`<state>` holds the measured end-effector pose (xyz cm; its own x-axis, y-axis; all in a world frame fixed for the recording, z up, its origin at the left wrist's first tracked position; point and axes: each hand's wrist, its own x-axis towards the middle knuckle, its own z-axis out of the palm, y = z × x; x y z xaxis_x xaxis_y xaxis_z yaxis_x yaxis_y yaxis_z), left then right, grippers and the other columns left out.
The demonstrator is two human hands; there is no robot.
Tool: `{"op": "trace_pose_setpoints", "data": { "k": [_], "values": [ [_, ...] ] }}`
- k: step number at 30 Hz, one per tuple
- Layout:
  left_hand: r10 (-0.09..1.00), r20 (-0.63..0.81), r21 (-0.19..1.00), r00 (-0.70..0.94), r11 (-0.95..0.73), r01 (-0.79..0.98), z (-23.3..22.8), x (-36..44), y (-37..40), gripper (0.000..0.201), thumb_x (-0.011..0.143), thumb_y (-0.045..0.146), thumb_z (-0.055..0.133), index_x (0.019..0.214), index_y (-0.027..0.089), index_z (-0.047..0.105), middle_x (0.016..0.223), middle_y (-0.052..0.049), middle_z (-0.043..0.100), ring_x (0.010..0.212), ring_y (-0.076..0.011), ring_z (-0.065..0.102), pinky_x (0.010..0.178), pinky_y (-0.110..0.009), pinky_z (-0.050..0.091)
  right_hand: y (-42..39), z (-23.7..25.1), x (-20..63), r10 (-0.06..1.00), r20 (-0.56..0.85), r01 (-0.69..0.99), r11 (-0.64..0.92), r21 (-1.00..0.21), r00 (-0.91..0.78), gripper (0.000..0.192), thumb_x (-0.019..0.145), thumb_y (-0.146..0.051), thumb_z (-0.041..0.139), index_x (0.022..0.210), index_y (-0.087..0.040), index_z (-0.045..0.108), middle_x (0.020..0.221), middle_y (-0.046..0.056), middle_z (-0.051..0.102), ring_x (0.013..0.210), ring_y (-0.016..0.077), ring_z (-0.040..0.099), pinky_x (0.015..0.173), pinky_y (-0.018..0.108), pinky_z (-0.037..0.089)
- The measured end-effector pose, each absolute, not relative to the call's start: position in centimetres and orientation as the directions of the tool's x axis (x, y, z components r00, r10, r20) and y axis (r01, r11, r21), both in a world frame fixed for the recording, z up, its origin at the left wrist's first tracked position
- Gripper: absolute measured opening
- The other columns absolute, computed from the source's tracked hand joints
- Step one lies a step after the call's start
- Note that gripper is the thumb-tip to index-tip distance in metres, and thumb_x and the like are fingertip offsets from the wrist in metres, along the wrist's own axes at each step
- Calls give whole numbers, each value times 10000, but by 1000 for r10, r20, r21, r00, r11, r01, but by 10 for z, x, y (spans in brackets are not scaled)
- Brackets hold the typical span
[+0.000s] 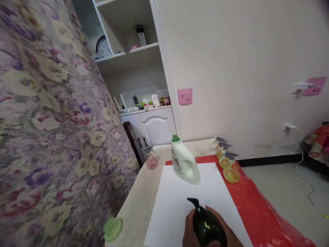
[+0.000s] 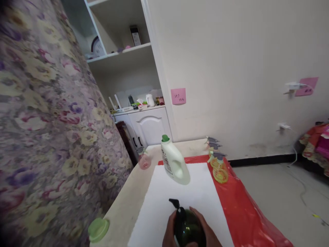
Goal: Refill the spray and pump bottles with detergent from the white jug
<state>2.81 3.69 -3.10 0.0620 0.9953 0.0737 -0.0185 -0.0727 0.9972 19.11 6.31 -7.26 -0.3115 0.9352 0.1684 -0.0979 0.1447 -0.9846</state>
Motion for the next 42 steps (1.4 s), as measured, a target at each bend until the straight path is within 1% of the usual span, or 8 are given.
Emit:
{"op": "trace_pose_setpoints", "data": {
  "k": [6,12,20,25,32,35,40,42],
  "values": [
    [989,143,988,-32,-140,69,-8,39,31,720,646,402,764,1299,235,512,1307,-129,548,1273,-343,442,1094,-453,294,61,-53,199,837,257,-365,74,-928,-483,970,533,-494,823,1373,-246,406,1350,117,526,1253,367,459,1034,467,366],
    [1000,-16,990,16,18,-141,13,34,35,489,843,523,545,1219,214,595,1299,-109,594,1229,-292,498,1028,-407,379,53,-35,200,746,218,-487,-161,-858,-630,941,514,-478,841,1344,-244,465,1289,89,572,1214,353,484,957,429,413],
    [926,15,911,378,143,-386,28,38,29,445,784,453,658,1113,155,622,1091,-146,680,854,-229,646,704,-295,463,37,-32,210,573,122,-459,-491,-740,-810,936,418,-488,880,1267,-238,575,1241,74,617,1261,368,442,1053,432,315],
    [899,17,899,439,178,-401,27,33,21,482,755,402,702,1158,154,607,1170,-154,652,969,-257,629,815,-335,450,39,-41,216,534,78,-381,-486,-787,-842,917,417,-562,859,1226,-207,615,1228,90,626,1262,380,434,1062,450,308],
    [943,42,880,331,122,-458,27,41,18,355,706,387,746,955,147,663,933,-117,714,1090,-307,587,927,-398,420,40,-55,218,570,74,-385,-448,-807,-818,1030,386,-611,850,1292,-216,560,1326,99,560,1324,371,355,1096,433,262],
    [968,21,882,250,100,-461,19,44,20,347,695,364,759,950,150,658,904,-96,708,978,-268,627,842,-347,458,41,-50,215,566,92,-410,-466,-784,-819,1034,413,-562,866,1330,-240,513,1334,84,550,1302,362,390,1072,441,294],
    [997,-53,929,-48,32,-368,6,47,25,298,720,277,754,979,186,638,920,-50,699,810,-167,626,745,-266,472,46,-34,204,653,144,-425,-294,-856,-743,968,503,-464,865,1356,-245,464,1345,86,532,1260,331,439,1012,435,364],
    [998,-53,934,-31,38,-355,9,45,24,340,723,282,753,1027,184,635,990,-64,691,811,-160,618,726,-252,472,46,-31,202,653,144,-420,-289,-860,-744,949,516,-473,854,1348,-229,469,1330,96,543,1241,329,458,996,437,378]
  ]
}}
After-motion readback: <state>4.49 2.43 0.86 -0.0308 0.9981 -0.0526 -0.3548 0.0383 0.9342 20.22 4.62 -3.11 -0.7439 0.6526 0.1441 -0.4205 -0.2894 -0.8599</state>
